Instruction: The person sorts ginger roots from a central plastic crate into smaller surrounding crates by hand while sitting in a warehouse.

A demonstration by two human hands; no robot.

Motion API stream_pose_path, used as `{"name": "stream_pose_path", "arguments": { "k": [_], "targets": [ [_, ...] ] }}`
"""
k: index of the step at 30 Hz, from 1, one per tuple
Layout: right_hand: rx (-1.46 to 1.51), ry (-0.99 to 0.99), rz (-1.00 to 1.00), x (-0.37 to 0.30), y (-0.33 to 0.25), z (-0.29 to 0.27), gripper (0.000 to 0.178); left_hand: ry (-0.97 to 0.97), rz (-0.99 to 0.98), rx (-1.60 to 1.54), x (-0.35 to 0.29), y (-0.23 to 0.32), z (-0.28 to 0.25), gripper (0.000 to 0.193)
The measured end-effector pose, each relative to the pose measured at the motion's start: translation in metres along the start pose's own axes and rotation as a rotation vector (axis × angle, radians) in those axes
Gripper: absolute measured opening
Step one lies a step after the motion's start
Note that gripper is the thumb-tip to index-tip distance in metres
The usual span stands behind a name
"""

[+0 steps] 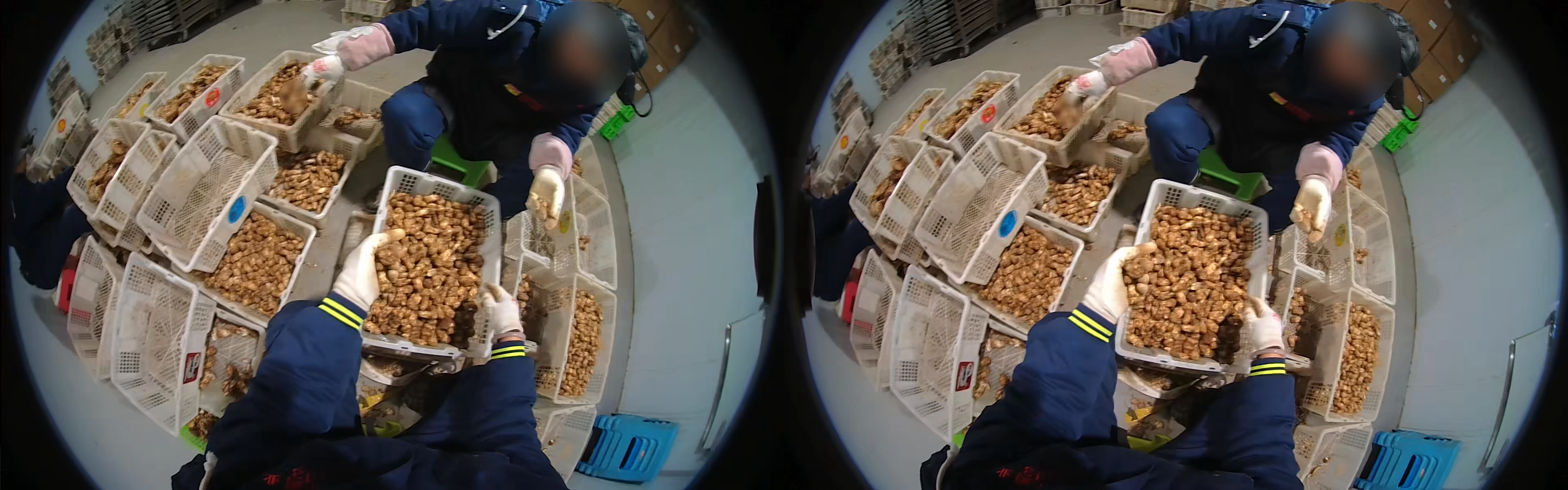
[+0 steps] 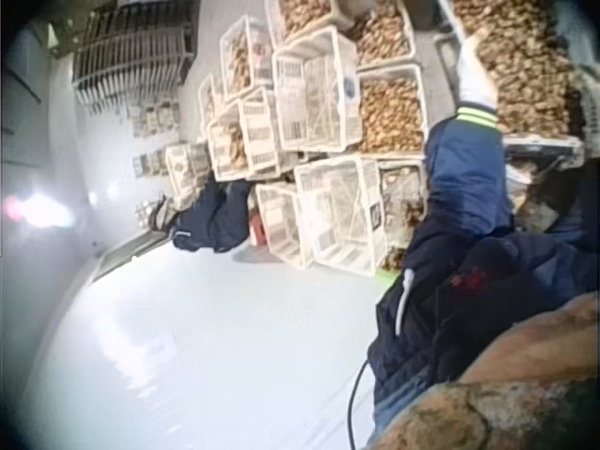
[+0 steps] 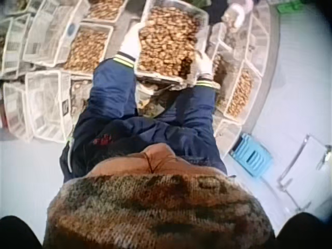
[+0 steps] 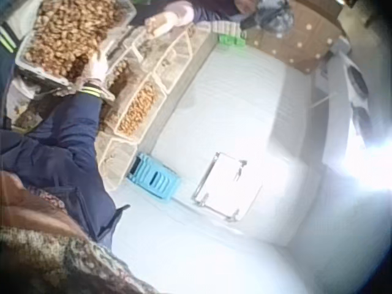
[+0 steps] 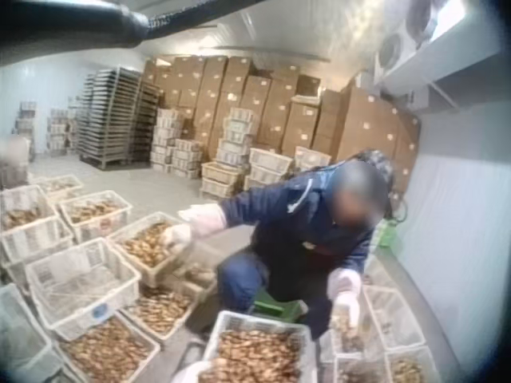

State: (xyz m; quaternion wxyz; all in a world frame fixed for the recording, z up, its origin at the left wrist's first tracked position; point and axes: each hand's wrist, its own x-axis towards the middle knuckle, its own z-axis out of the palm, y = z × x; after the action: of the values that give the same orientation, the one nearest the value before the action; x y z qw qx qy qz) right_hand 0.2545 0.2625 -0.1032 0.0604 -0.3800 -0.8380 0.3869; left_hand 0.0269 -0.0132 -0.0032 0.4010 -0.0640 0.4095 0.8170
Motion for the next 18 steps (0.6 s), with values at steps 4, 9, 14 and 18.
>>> {"name": "stream_pose_path", "arguments": {
  "k": [4,9,14,18],
  "targets": [
    [-0.318,-0.25,0.039,-0.029,-0.023,0.012,0.046,0.017,-0.027,0.02,-0.008,-0.006,0.014,0.034],
    [-0.681,-0.446,0.004,-0.041,-0.046,0.066,0.067,0.02,-0.059,0.032,-0.007,-0.005,-0.003,0.035],
    [-0.736,-0.507,0.061,-0.038,-0.057,0.08,0.068,0.049,-0.037,0.027,-0.01,-0.005,0.0,0.033],
    [-0.756,-0.57,0.069,-0.036,-0.074,0.076,0.053,0.05,0.031,0.077,0.002,-0.011,-0.015,0.031]
  ]
}}
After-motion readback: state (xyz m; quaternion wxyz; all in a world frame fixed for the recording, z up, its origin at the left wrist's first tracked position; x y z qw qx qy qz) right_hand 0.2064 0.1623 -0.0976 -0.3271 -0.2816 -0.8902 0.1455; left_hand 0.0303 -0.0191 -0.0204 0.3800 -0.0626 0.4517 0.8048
